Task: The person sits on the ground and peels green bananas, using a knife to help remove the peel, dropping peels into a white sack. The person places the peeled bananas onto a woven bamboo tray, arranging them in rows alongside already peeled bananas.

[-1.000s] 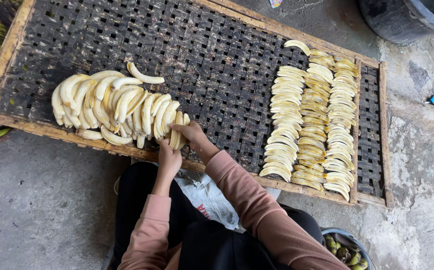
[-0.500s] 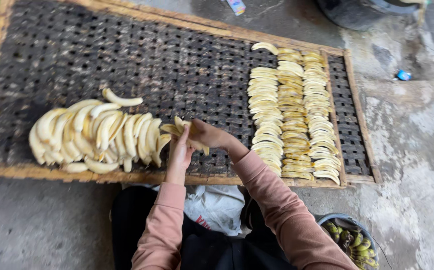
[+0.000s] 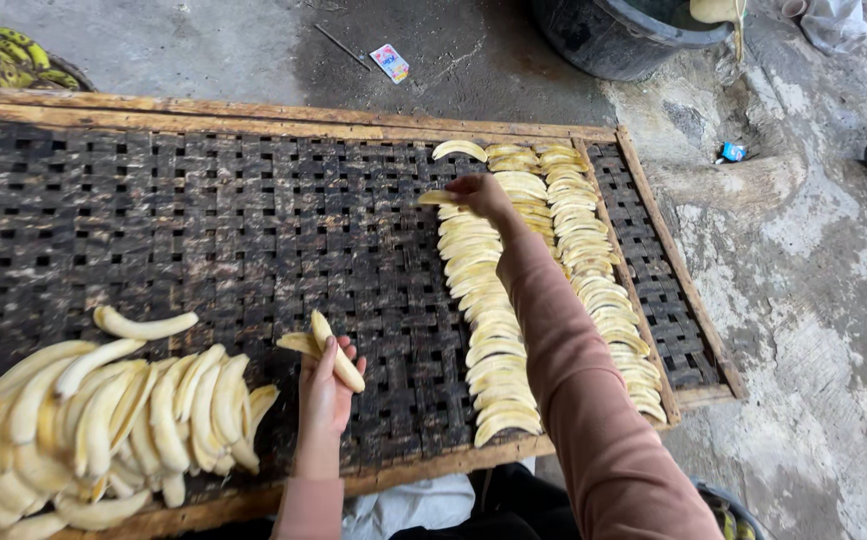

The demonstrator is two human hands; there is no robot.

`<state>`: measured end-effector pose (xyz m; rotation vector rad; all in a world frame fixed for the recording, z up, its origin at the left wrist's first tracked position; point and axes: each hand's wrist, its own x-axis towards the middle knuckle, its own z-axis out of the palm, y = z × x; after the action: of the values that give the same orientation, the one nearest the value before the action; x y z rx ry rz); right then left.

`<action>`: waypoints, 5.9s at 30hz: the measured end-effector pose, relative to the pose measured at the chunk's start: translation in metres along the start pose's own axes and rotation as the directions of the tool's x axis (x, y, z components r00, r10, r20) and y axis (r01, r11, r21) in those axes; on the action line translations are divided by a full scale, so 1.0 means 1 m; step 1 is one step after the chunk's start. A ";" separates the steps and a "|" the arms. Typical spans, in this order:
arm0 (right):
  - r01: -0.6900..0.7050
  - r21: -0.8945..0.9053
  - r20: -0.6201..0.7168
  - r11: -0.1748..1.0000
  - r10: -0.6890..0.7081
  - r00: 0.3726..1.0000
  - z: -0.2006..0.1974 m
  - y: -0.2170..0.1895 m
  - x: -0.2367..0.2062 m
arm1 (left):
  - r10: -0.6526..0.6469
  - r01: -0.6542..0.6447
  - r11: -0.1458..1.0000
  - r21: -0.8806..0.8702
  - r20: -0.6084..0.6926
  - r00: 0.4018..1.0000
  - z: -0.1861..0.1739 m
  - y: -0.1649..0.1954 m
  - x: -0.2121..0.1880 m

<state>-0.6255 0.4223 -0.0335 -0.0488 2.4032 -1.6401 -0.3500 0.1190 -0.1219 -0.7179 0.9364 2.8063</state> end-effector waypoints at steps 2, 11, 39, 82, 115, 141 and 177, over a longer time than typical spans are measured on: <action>0.143 -0.086 -0.015 0.986 -0.145 0.989 -0.013 0.003 0.022 | -0.013 0.014 0.999 0.040 -0.021 1.000 0.006 -0.003 -0.003; 0.168 -0.512 -0.070 0.843 -0.236 0.969 -0.023 0.045 0.053 | -0.036 0.037 0.999 -0.008 0.088 0.995 0.042 -0.015 -0.002; 0.005 -0.141 0.267 0.990 0.033 0.963 0.077 0.020 -0.021 | 0.166 -0.169 0.985 -0.034 -0.069 0.984 0.084 -0.023 0.057; 0.013 0.113 -0.321 0.994 0.024 0.947 -0.022 0.070 0.093 | 0.350 -0.302 0.863 0.406 -0.049 0.935 0.016 -0.003 0.010; 0.080 0.053 0.741 0.995 -0.092 0.665 0.141 0.038 -0.081 | 0.406 -0.321 0.694 0.645 0.019 0.914 0.040 -0.025 0.006; -0.039 -0.307 -0.259 0.951 -0.044 0.965 -0.046 0.053 0.125 | 0.829 -0.400 0.202 0.894 0.061 0.556 -0.102 0.059 -0.058; -0.052 -0.411 -0.698 0.910 -0.277 0.660 -0.046 0.049 0.068 | 0.874 -0.481 -0.009 0.877 0.240 0.422 -0.094 0.096 -0.082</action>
<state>-0.6966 0.4720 -0.0743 0.5285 3.4022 -1.3241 -0.2617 -0.0095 -0.0978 -0.6747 3.3518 1.8728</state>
